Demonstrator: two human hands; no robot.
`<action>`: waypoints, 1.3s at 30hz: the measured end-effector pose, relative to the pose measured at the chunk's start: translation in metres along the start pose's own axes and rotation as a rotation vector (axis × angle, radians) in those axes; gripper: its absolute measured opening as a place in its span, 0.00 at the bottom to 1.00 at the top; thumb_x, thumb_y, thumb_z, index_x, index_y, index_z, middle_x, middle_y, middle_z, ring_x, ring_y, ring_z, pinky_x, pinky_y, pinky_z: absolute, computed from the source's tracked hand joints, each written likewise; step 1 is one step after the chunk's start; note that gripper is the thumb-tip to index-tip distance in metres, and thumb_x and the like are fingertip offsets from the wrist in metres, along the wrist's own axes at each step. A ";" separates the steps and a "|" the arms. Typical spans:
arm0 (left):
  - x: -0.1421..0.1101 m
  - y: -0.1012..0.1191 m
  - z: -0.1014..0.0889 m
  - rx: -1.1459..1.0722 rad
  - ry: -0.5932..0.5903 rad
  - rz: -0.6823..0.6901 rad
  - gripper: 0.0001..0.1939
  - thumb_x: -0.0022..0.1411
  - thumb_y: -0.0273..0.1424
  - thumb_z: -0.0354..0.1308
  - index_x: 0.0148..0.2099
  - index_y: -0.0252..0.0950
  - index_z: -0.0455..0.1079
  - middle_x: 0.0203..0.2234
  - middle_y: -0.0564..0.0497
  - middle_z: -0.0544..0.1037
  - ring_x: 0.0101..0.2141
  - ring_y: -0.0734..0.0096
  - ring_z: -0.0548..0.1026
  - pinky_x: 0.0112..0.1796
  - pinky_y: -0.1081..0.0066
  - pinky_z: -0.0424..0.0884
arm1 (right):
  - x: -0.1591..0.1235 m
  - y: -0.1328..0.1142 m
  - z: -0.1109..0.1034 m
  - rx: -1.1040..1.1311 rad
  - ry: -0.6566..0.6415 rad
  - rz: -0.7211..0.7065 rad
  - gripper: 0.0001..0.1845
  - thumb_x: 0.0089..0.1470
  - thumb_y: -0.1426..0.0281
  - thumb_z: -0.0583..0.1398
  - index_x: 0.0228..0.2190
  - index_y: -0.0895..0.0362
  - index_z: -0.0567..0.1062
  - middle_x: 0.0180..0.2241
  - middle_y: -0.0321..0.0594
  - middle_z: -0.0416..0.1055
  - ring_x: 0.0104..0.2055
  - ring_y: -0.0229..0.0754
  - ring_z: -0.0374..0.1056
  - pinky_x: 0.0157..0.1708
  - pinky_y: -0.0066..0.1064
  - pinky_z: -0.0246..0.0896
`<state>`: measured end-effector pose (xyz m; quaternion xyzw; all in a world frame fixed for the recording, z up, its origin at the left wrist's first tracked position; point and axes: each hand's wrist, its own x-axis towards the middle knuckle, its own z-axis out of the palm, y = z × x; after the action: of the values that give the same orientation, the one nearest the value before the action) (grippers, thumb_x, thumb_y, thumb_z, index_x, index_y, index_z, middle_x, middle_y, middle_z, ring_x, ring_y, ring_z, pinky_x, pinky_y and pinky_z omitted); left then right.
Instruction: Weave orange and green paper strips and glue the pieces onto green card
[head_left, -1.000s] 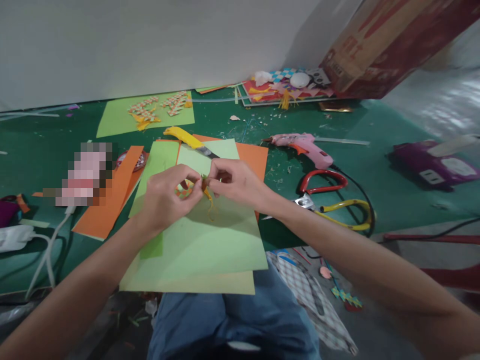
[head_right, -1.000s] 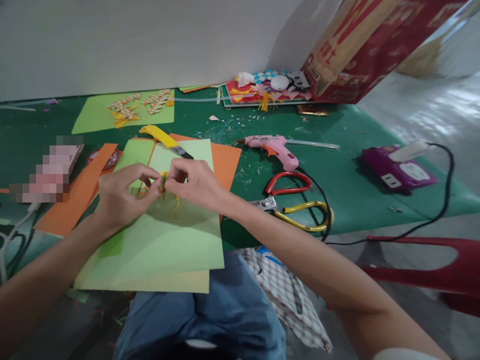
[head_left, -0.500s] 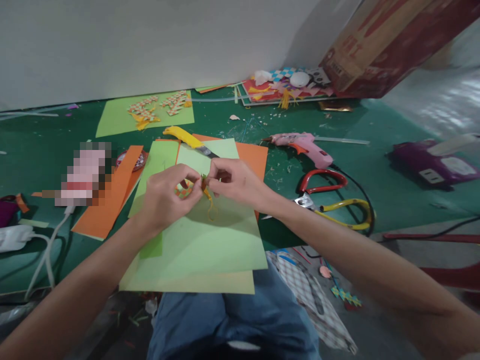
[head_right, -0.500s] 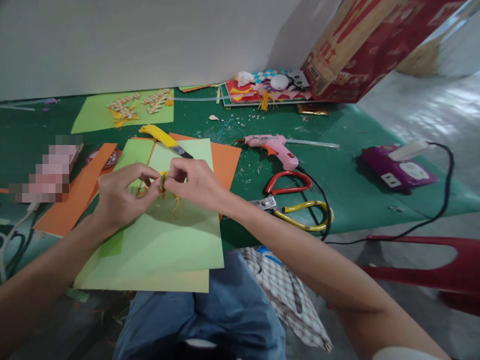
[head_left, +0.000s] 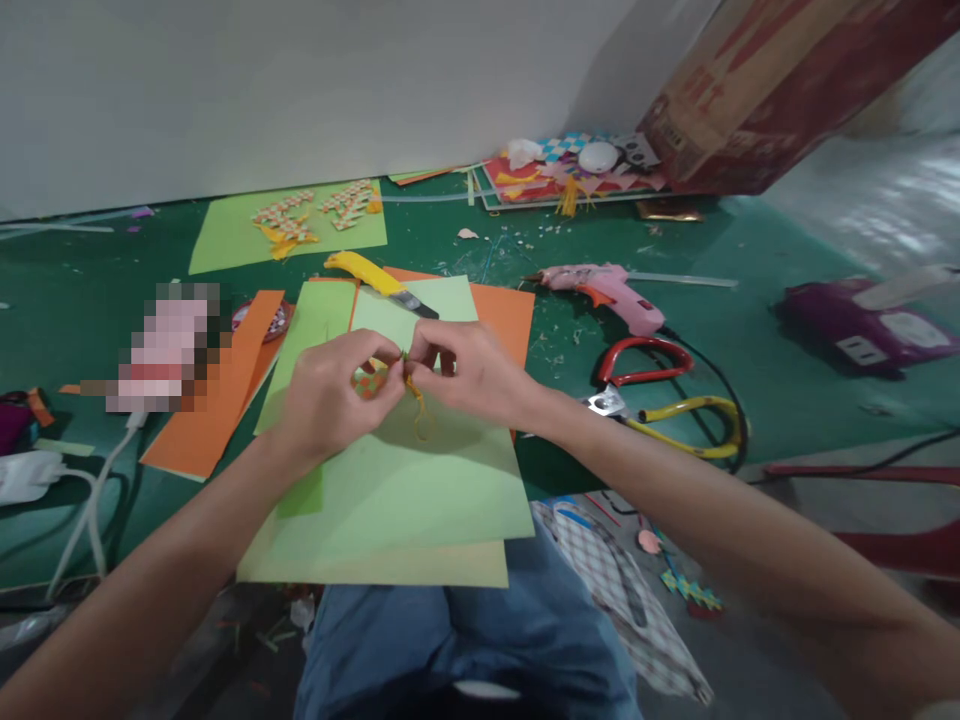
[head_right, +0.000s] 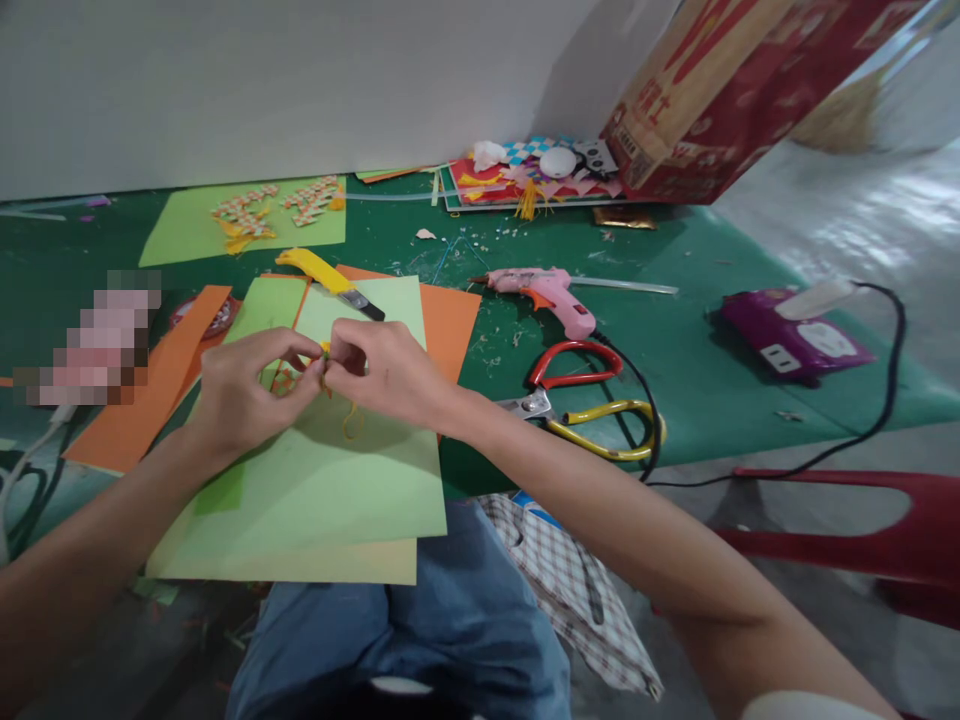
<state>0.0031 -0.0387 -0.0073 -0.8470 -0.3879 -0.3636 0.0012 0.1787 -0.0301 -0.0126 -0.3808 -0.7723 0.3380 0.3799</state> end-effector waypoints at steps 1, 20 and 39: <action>0.000 0.000 0.000 0.006 -0.002 0.005 0.03 0.56 0.27 0.55 0.31 0.40 0.68 0.23 0.55 0.77 0.24 0.73 0.74 0.26 0.73 0.69 | 0.000 0.001 0.000 -0.008 -0.001 -0.005 0.06 0.45 0.70 0.54 0.21 0.55 0.62 0.20 0.31 0.62 0.23 0.32 0.56 0.25 0.27 0.50; -0.001 -0.001 0.004 0.123 0.048 0.080 0.04 0.55 0.26 0.55 0.28 0.38 0.67 0.20 0.55 0.76 0.23 0.73 0.73 0.26 0.73 0.66 | 0.001 -0.002 0.002 -0.003 0.027 0.050 0.07 0.43 0.69 0.55 0.19 0.55 0.60 0.18 0.30 0.60 0.22 0.30 0.53 0.23 0.26 0.46; -0.001 -0.001 0.003 0.138 0.048 0.074 0.05 0.56 0.27 0.54 0.28 0.38 0.67 0.20 0.55 0.75 0.22 0.74 0.72 0.25 0.73 0.66 | 0.001 -0.002 0.001 -0.003 0.035 0.059 0.07 0.43 0.69 0.55 0.19 0.55 0.61 0.18 0.30 0.61 0.22 0.30 0.54 0.24 0.26 0.48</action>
<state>0.0040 -0.0379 -0.0109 -0.8497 -0.3801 -0.3561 0.0823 0.1770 -0.0306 -0.0113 -0.4099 -0.7545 0.3412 0.3825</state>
